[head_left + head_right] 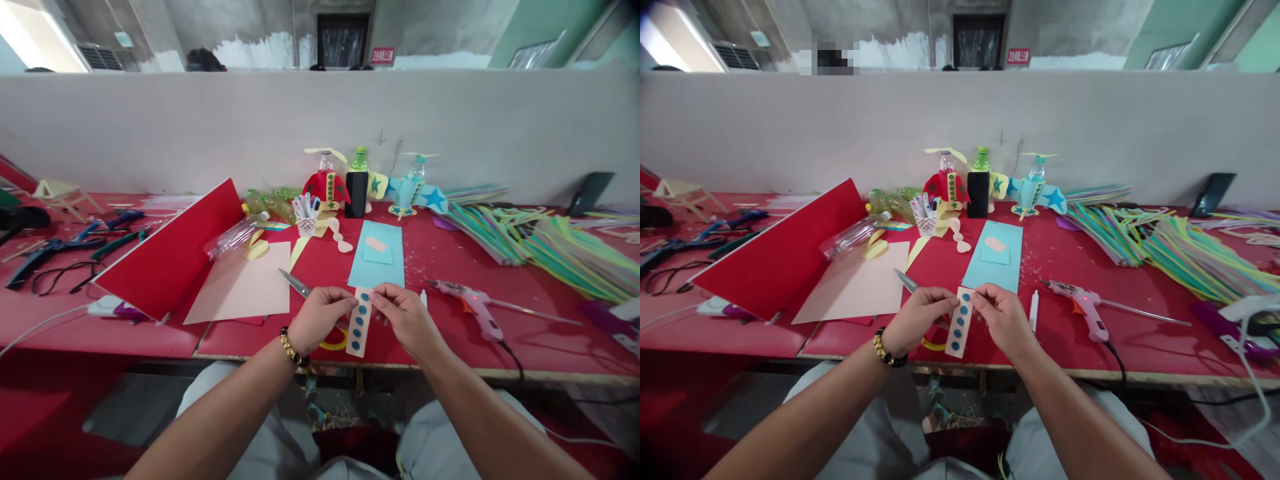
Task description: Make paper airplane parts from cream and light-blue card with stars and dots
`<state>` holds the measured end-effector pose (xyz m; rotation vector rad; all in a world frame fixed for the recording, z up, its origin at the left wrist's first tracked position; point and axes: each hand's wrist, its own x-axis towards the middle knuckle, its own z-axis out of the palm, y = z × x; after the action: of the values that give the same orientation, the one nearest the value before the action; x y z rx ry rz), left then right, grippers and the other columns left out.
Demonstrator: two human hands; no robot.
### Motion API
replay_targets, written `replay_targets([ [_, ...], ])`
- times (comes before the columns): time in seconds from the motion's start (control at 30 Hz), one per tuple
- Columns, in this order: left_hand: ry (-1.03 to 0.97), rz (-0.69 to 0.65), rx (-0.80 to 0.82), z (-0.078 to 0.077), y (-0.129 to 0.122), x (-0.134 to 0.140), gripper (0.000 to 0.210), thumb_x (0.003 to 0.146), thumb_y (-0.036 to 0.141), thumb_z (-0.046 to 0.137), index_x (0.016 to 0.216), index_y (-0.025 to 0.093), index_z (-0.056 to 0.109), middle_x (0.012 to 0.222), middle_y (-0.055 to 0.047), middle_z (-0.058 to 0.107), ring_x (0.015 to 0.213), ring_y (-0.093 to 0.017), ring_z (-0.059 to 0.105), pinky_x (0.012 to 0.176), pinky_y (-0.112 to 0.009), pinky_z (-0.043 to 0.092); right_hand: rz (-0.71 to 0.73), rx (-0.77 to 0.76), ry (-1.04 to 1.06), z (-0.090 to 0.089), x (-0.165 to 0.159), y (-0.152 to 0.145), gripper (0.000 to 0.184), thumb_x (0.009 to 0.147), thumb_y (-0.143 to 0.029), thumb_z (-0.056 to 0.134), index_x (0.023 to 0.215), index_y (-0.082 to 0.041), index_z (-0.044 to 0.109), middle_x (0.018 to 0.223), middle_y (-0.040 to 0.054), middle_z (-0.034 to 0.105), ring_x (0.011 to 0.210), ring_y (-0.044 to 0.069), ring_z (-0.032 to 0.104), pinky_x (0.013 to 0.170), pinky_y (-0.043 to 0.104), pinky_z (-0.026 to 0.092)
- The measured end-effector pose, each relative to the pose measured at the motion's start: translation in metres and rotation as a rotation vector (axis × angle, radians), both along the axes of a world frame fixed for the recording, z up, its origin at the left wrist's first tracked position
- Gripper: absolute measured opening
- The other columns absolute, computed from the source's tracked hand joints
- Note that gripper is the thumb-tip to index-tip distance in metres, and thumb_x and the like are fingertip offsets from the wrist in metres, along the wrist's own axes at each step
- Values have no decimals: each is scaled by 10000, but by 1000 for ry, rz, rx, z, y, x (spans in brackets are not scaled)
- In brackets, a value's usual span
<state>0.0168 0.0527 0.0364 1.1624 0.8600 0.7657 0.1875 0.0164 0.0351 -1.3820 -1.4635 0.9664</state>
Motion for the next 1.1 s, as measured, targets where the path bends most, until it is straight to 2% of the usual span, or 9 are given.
replay_targets([
  [0.13,11,47,61,-5,6,8,231,771,287,596,936,141,664,793,-44,662,682,-131,615,592,-226,513,-97,0,-88,4,39,22,294,849,-415,546,698,-164,576,592,-20,548,542,99,479,535,233,375],
  [0.3,-37,84,120,-15,7,-1,133,725,149,448,665,151,566,521,22,525,458,-82,480,446,-175,377,-236,-75,-241,7,89,82,279,854,-348,569,668,-140,580,565,-17,541,498,90,486,484,226,383],
  [0.4,-69,83,107,-21,2,-6,120,672,118,438,609,147,536,507,33,498,411,-58,412,417,-171,302,-294,-137,-322,12,107,121,222,897,-337,551,897,-125,613,792,10,622,630,100,577,575,252,493],
  [0.5,-68,53,80,-23,-3,-10,99,642,104,480,627,137,573,501,31,519,413,-56,422,435,-172,317,-365,-111,-379,25,112,137,223,876,-299,587,1006,-118,606,911,43,643,731,134,611,659,299,514],
  [0.6,-49,22,54,-20,-9,-12,86,629,107,527,637,121,611,489,19,537,427,-64,455,446,-171,344,-392,6,-401,38,98,111,213,828,-244,617,990,-107,631,820,59,663,673,147,595,641,280,461],
  [0.7,-55,-16,24,-16,-15,-13,67,650,150,574,653,114,631,483,11,544,429,-71,472,441,-173,372,-295,99,-390,41,63,47,210,840,-312,591,987,-177,655,760,23,659,639,139,581,607,255,448],
  [0.87,-67,-98,-29,-15,-30,-10,99,683,203,637,723,114,650,520,1,582,434,-77,506,447,-177,427,42,296,-273,11,2,-44,159,838,-236,598,985,-210,653,847,47,653,731,156,603,645,259,487],
  [0.97,-72,-133,-60,-19,-39,-5,108,682,222,671,710,122,639,549,0,597,466,-83,530,455,-173,450,203,414,-233,-11,-9,-58,299,837,-126,583,1115,-225,624,909,60,632,789,150,603,683,257,500],
  [1.1,-93,-158,-84,-24,-46,-2,121,673,227,704,706,125,648,544,15,577,457,-73,514,450,-171,466,221,559,-258,-23,-4,-55,341,819,-59,584,1108,-225,654,865,63,619,765,148,593,667,262,497],
])
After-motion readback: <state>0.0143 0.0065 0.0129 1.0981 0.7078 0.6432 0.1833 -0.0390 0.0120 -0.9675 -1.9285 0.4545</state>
